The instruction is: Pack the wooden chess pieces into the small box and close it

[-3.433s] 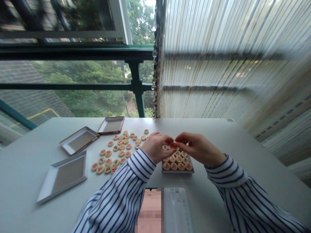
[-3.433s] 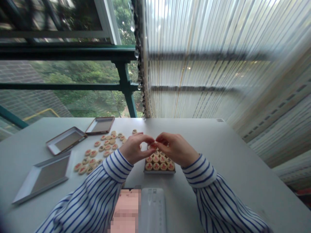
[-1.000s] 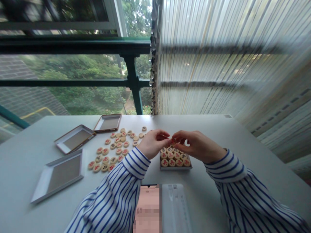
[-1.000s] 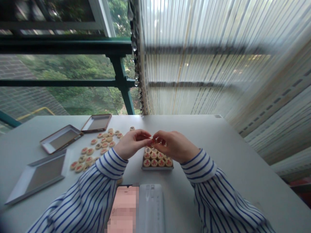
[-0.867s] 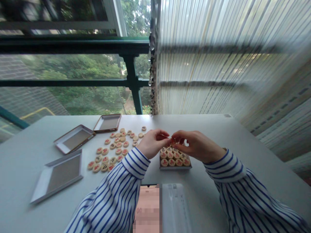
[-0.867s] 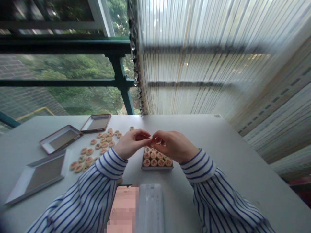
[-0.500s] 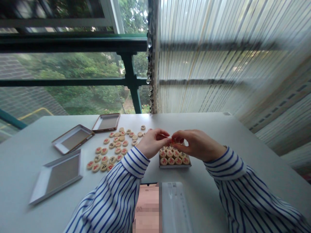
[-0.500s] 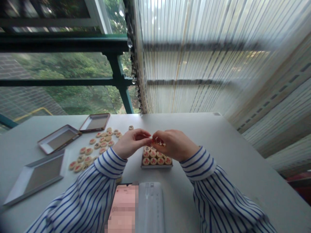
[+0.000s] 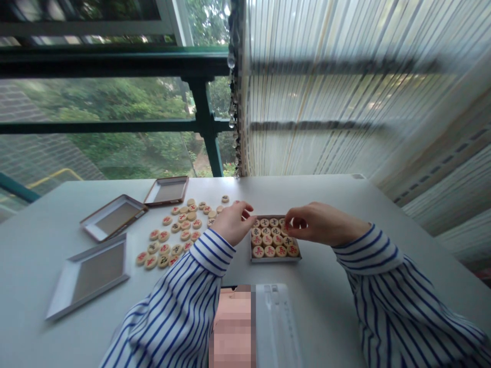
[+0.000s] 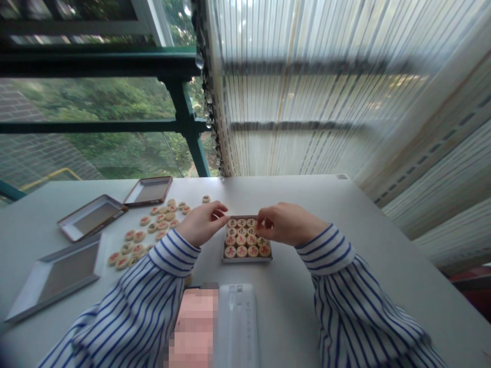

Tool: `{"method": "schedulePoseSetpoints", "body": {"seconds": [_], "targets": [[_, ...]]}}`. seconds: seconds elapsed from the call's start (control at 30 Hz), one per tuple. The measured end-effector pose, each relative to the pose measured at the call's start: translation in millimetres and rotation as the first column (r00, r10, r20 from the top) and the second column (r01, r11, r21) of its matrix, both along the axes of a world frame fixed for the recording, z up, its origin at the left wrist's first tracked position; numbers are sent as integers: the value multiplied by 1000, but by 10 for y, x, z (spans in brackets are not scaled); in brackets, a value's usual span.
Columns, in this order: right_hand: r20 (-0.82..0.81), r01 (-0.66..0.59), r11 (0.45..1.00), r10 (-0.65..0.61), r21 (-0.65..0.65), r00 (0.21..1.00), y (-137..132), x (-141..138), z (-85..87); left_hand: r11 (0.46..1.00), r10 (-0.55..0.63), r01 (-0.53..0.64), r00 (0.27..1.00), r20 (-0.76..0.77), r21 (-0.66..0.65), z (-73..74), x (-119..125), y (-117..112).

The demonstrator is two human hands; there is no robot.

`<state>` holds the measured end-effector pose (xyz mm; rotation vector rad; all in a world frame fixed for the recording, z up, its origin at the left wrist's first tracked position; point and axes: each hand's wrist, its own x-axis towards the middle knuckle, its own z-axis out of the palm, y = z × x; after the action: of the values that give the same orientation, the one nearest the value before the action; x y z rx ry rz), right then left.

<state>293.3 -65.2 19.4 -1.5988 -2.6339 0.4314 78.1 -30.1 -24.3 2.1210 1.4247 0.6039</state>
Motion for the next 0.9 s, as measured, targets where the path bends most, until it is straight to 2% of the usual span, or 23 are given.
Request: {"method": "schedulePoseSetpoints", "body": {"seconds": [0.13, 0.33, 0.9], "targets": [[67, 15, 999, -12, -52, 998, 31, 35, -63, 999, 10, -6, 992, -123, 35, -29, 3, 0], [108, 19, 992, -6, -121, 994, 59, 41, -100, 999, 23, -15, 975, -221, 38, -24, 30, -26], [137, 29, 988, -9, -148, 991, 69, 14, -146, 1000, -25, 28, 964, -263, 10, -118, 17, 15]]}}
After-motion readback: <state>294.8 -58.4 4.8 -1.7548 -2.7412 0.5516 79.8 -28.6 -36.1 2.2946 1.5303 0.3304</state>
